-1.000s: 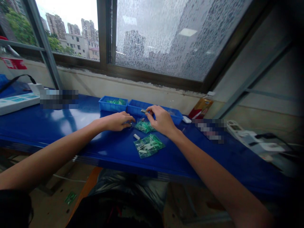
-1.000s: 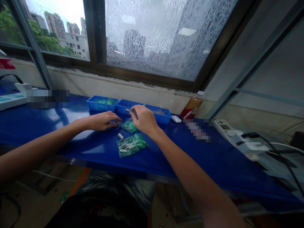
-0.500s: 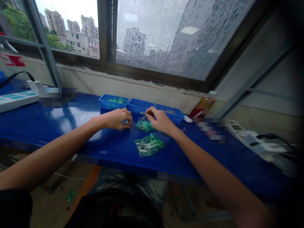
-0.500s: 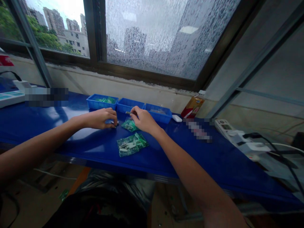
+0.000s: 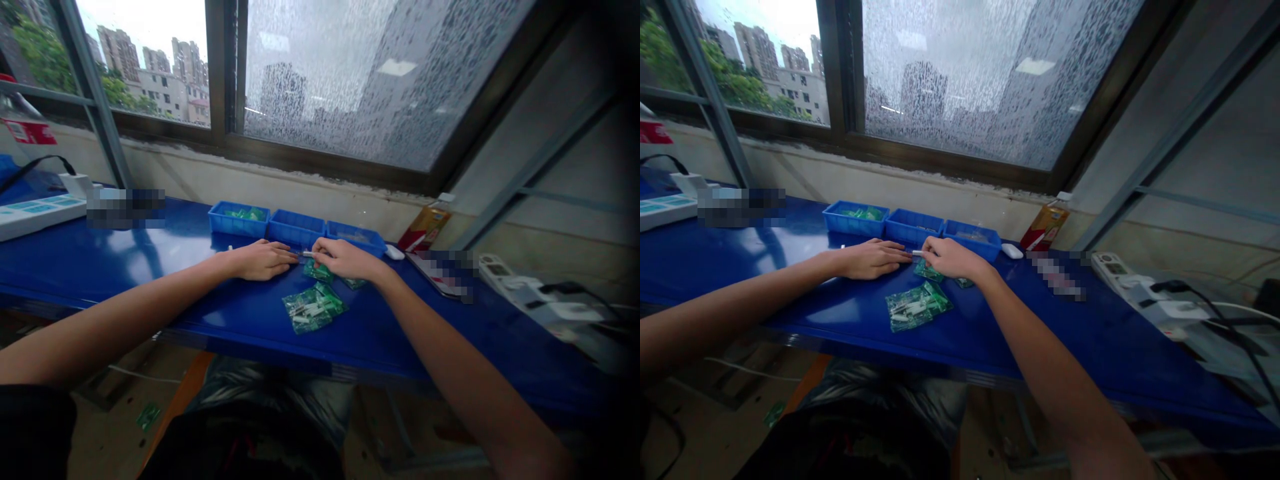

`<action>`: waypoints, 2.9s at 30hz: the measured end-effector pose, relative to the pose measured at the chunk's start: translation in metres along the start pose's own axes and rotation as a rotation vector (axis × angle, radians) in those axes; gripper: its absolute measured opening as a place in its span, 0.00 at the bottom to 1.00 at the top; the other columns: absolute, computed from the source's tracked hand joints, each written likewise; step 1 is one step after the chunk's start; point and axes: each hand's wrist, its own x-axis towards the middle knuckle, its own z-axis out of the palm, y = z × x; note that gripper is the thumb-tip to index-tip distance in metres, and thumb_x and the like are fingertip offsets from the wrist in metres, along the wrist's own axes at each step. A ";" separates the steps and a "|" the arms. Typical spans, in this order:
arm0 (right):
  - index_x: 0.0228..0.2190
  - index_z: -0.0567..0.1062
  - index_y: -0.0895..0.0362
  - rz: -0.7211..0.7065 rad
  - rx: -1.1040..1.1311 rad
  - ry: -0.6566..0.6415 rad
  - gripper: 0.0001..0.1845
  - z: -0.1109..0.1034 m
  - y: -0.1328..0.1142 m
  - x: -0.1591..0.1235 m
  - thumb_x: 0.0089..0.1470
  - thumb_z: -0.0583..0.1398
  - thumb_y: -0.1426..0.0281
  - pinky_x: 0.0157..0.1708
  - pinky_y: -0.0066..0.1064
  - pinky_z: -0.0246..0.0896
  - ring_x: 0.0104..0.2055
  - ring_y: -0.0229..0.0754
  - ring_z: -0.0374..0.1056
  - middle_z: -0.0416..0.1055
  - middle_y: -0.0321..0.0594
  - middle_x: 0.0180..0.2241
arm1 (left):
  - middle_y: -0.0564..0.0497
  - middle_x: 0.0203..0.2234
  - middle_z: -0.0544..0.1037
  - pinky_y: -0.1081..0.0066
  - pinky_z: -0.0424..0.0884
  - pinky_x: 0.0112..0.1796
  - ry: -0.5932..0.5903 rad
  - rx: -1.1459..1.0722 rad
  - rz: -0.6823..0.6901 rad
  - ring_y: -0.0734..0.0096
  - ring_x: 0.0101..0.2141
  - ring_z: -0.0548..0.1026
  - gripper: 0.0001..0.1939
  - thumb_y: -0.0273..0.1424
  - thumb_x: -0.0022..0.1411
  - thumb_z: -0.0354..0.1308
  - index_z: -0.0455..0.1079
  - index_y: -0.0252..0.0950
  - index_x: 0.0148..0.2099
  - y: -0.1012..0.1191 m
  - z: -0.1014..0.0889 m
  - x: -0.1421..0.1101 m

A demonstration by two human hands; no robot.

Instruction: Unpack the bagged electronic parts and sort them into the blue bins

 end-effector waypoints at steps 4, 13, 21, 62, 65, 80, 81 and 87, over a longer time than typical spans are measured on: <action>0.31 0.65 0.57 0.000 0.011 0.095 0.05 0.005 0.002 0.003 0.56 0.51 0.70 0.29 0.28 0.54 0.29 0.38 0.65 0.72 0.40 0.29 | 0.48 0.45 0.76 0.59 0.56 0.51 -0.017 0.029 -0.072 0.61 0.53 0.65 0.23 0.37 0.67 0.36 0.72 0.39 0.46 -0.012 -0.018 -0.009; 0.31 0.64 0.57 0.023 -0.039 0.290 0.06 0.021 0.009 0.013 0.56 0.49 0.69 0.31 0.30 0.53 0.30 0.40 0.62 0.67 0.39 0.28 | 0.45 0.52 0.70 0.66 0.58 0.53 0.127 -0.182 -0.247 0.65 0.52 0.66 0.25 0.38 0.67 0.34 0.66 0.32 0.54 -0.026 -0.033 -0.026; 0.31 0.65 0.57 -0.086 -0.066 0.286 0.07 0.033 0.006 0.015 0.57 0.49 0.69 0.37 0.32 0.55 0.36 0.41 0.62 0.67 0.41 0.31 | 0.47 0.40 0.78 0.70 0.66 0.41 -0.037 -0.209 -0.251 0.67 0.40 0.75 0.25 0.42 0.67 0.35 0.73 0.37 0.44 -0.019 -0.029 -0.023; 0.33 0.69 0.57 -0.104 0.136 0.621 0.08 0.031 -0.036 0.028 0.57 0.52 0.67 0.33 0.30 0.57 0.32 0.40 0.67 0.72 0.41 0.29 | 0.49 0.31 0.76 0.73 0.67 0.33 0.580 -0.205 -0.001 0.74 0.32 0.73 0.10 0.31 0.60 0.52 0.67 0.32 0.43 -0.011 -0.034 -0.005; 0.33 0.69 0.57 -0.096 0.178 0.579 0.11 0.036 -0.038 0.025 0.57 0.51 0.64 0.32 0.29 0.57 0.30 0.39 0.67 0.71 0.39 0.27 | 0.49 0.30 0.75 0.73 0.67 0.33 0.560 -0.129 -0.034 0.73 0.32 0.72 0.10 0.31 0.62 0.50 0.67 0.33 0.43 -0.007 -0.028 -0.010; 0.36 0.66 0.55 -0.181 0.046 0.630 0.07 0.044 -0.036 0.022 0.55 0.53 0.66 0.34 0.30 0.57 0.32 0.39 0.64 0.67 0.37 0.28 | 0.51 0.22 0.74 0.73 0.62 0.27 0.551 -0.155 -0.164 0.75 0.24 0.71 0.16 0.34 0.65 0.43 0.68 0.34 0.31 -0.004 -0.028 -0.012; 0.36 0.67 0.56 -0.183 0.041 0.632 0.08 0.044 -0.036 0.022 0.56 0.53 0.66 0.35 0.31 0.57 0.32 0.39 0.64 0.67 0.38 0.28 | 0.51 0.21 0.74 0.73 0.61 0.27 0.543 -0.152 -0.169 0.75 0.23 0.71 0.17 0.34 0.65 0.43 0.68 0.34 0.29 -0.003 -0.028 -0.013; 0.35 0.69 0.57 -0.172 0.031 0.652 0.11 0.043 -0.037 0.022 0.58 0.50 0.65 0.34 0.30 0.56 0.33 0.40 0.65 0.70 0.41 0.31 | 0.52 0.22 0.75 0.74 0.63 0.27 0.549 -0.201 -0.132 0.75 0.24 0.71 0.14 0.33 0.65 0.44 0.69 0.33 0.41 -0.003 -0.033 -0.015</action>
